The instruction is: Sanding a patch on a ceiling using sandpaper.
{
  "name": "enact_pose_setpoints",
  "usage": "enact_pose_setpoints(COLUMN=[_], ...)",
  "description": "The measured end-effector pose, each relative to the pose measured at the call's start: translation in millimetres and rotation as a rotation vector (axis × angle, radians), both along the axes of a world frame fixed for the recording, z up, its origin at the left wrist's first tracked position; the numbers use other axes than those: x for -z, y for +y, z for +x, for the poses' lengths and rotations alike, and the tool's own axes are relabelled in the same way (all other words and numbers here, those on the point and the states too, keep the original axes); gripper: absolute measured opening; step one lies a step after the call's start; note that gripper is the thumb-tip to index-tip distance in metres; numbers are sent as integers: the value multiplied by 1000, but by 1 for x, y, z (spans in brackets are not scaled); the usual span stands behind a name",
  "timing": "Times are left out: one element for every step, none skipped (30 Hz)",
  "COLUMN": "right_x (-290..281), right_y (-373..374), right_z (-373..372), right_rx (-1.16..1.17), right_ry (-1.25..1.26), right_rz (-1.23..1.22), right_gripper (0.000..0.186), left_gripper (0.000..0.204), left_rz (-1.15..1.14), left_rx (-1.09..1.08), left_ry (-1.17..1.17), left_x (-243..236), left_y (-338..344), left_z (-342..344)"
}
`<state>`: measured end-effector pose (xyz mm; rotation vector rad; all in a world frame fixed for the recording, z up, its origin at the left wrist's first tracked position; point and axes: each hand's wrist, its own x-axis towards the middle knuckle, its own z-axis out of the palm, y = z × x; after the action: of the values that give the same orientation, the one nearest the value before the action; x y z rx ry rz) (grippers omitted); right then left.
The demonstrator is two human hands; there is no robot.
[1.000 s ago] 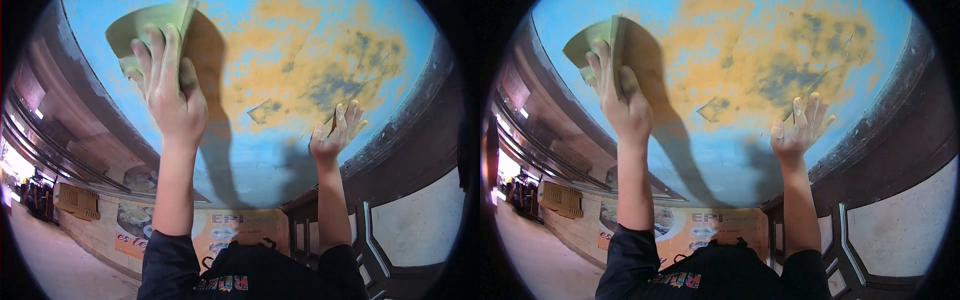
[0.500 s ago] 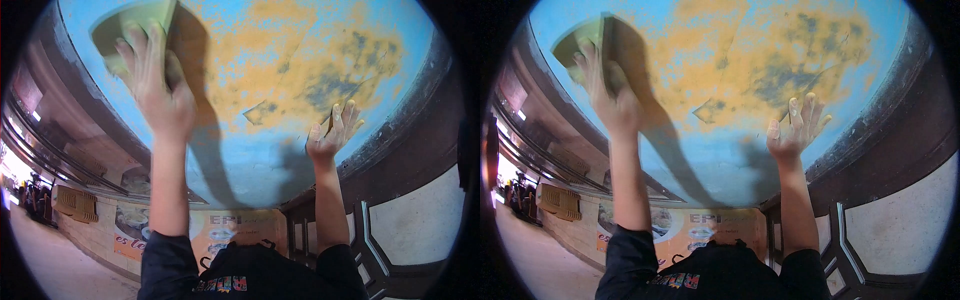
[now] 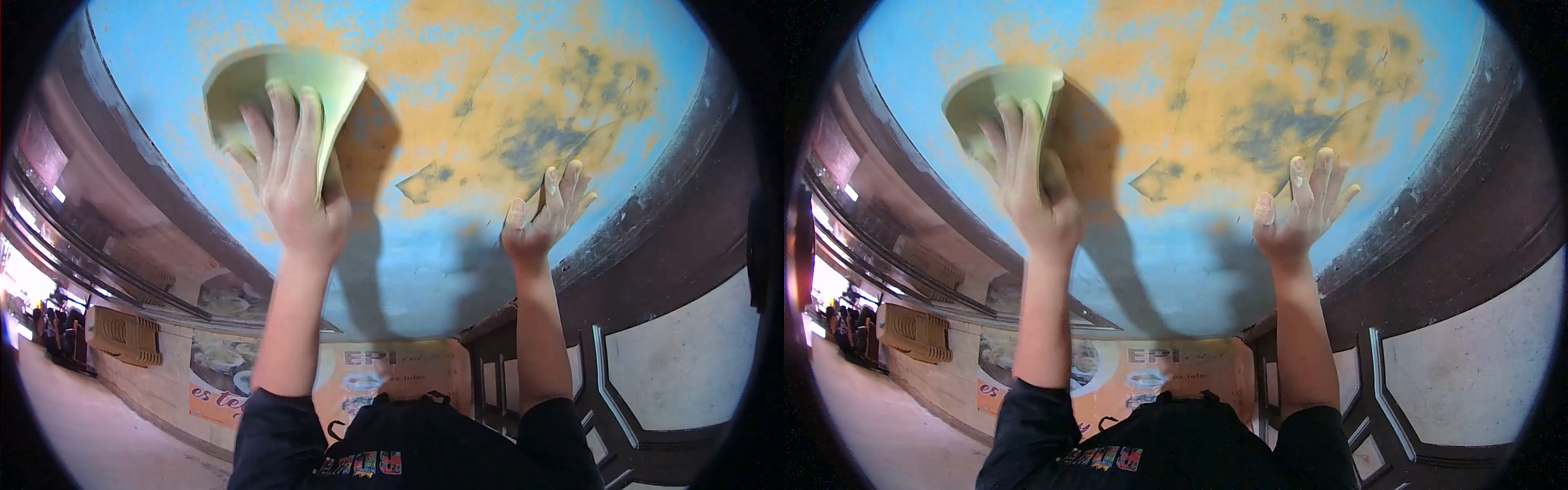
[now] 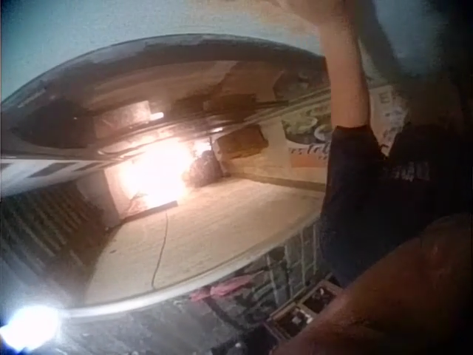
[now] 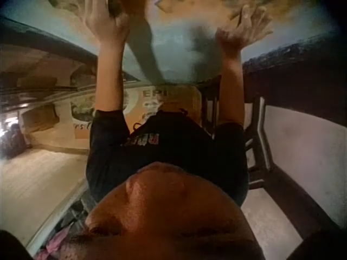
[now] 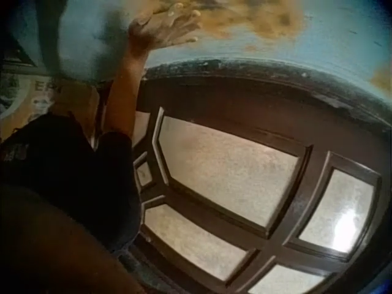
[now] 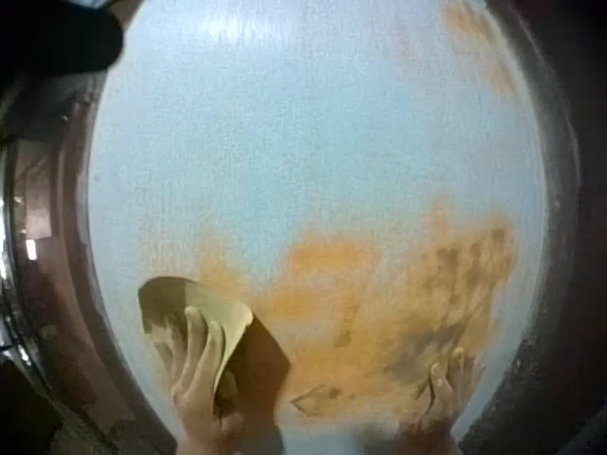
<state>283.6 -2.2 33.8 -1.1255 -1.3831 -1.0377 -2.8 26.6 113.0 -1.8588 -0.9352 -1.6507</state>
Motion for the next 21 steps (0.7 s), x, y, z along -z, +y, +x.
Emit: enact_pose_setpoints(right_x=[-2,0,-4,-3,-1,-2,0,3,2,2,5,5,5,6,1,-2,-3,0,2,4,5], right_y=[-1,1,3,6,6,5,6,7,6,6,6,7,8,7,7,4,3,2,2,3,6], right_z=[-1,-4,-9,-8,-9,-10,-10,-9,-9,-8,-5,-5,-4,-4,-8,-10,-13,-13,-11,-9,-10], right_rx=[8,-3,-13,-26,-40,-32,-31,-16,-2,4,12,9,8,-13,-20,-28,-33,-32,-29,-29,-38], right_ry=[-14,-8,-7,9,25,11,10,20,31,28,28,23,18,21,22,22,24,15,13,17,24], right_rz=[-8,-14,-6,25,56,65,64,55,48,51,42,49,55,49,60,52,45,39,33,40,52], right_gripper=[54,53,53,52,50,50,50,50,50,51,51,51,51,52,52,51,51,51,51,51,51], left_gripper=[53,55,58,58,57,56,56,55,55,55,54,63,63,61,59,58,57,58,59,60,61], left_rz=[-52,-113,-167,-174,-202,-221,-222,-169,-115,-90,-68,5,4,-59,-108,-145,-190,-219,-247,-222,-191], left_rx=[52,53,49,52,18,-16,-15,-7,1,40,81,71,71,89,98,95,58,43,27,56,74], left_ry=[-39,-66,-94,-96,-90,-86,-87,-56,-25,-44,-62,-48,-47,-54,-60,-93,-100,-106,-112,-70,-26], left_x=[21,54,72,76,79,79,68,49,24,-1,-19,-24,-18,-1,14,44,76,81,83,80,61], left_y=[-6,-10,-19,-23,-27,-28,-24,-17,-14,-13,-9,-3,-5,-9,-14,-19,-24,-29,-33,-29,-25], left_z=[3,6,7,12,16,18,18,17,16,20,25,25,26,28,28,35,40,45,49,48,44])
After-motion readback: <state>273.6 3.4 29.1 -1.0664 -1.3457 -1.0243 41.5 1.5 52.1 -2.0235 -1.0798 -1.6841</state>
